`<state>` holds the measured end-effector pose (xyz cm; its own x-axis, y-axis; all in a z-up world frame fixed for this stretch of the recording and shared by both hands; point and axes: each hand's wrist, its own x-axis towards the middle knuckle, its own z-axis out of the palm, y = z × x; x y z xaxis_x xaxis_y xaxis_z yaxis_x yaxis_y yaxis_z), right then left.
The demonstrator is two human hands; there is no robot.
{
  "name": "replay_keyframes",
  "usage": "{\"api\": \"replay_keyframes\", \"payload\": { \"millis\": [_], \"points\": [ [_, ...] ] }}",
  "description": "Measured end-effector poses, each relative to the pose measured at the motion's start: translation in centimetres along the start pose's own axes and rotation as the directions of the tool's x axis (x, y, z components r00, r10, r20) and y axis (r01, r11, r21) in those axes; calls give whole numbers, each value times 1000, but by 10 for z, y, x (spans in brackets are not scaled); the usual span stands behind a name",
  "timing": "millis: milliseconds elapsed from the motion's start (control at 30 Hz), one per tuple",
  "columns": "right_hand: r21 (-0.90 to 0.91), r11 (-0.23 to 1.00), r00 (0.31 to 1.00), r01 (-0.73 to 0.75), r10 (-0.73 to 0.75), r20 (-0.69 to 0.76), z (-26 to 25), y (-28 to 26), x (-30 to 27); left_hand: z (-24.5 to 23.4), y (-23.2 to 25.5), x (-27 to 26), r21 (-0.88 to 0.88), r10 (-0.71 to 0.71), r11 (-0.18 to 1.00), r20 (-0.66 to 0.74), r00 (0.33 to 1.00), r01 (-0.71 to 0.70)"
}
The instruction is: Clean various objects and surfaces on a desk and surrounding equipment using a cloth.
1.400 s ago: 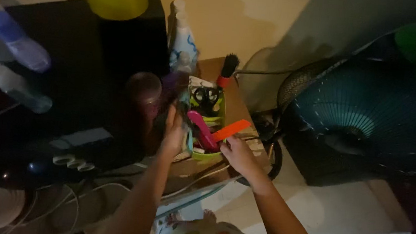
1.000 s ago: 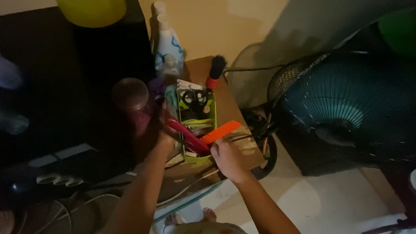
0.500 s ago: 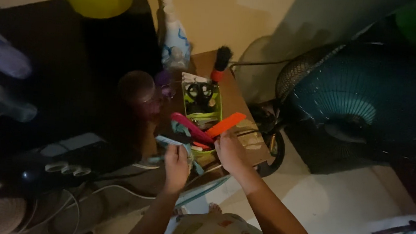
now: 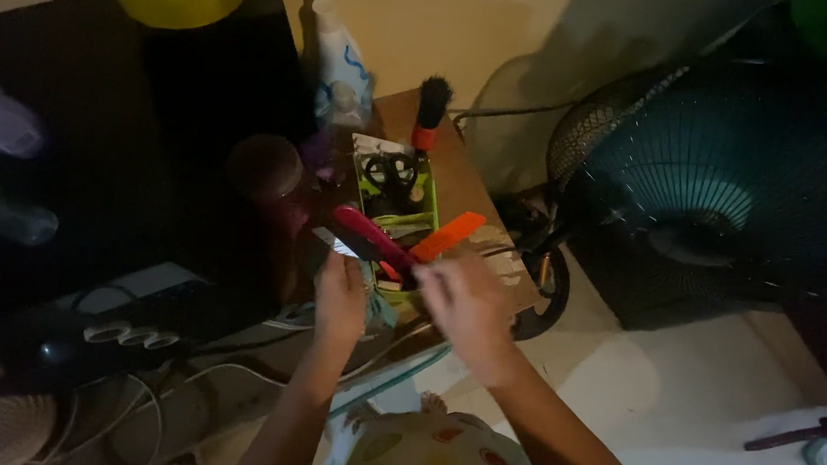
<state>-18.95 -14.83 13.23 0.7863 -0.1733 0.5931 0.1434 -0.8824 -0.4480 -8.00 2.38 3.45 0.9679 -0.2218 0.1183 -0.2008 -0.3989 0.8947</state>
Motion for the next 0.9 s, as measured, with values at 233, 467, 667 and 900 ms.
{"api": "replay_keyframes", "payload": {
  "millis": [233, 467, 667, 900],
  "points": [
    [131, 941, 944, 311, -322, 76, 17, -70, 96, -8, 17, -7, -67, 240, 968, -49, 969, -243],
    [221, 969, 931, 112, -180, 316, -36, -42, 120, -20, -18, -6, -78, 5, 997, -203, 979, -21],
    [163, 982, 935, 97, -146, 323, -44, -23, 102, -42, -1, -6, -121, -177, 981, -208, 962, 154],
    [-64, 986, 971, 157, -165, -175, -27, -15, 64, -10, -16, -22, -337, 61, 927, -305, 950, -167]
  ]
}}
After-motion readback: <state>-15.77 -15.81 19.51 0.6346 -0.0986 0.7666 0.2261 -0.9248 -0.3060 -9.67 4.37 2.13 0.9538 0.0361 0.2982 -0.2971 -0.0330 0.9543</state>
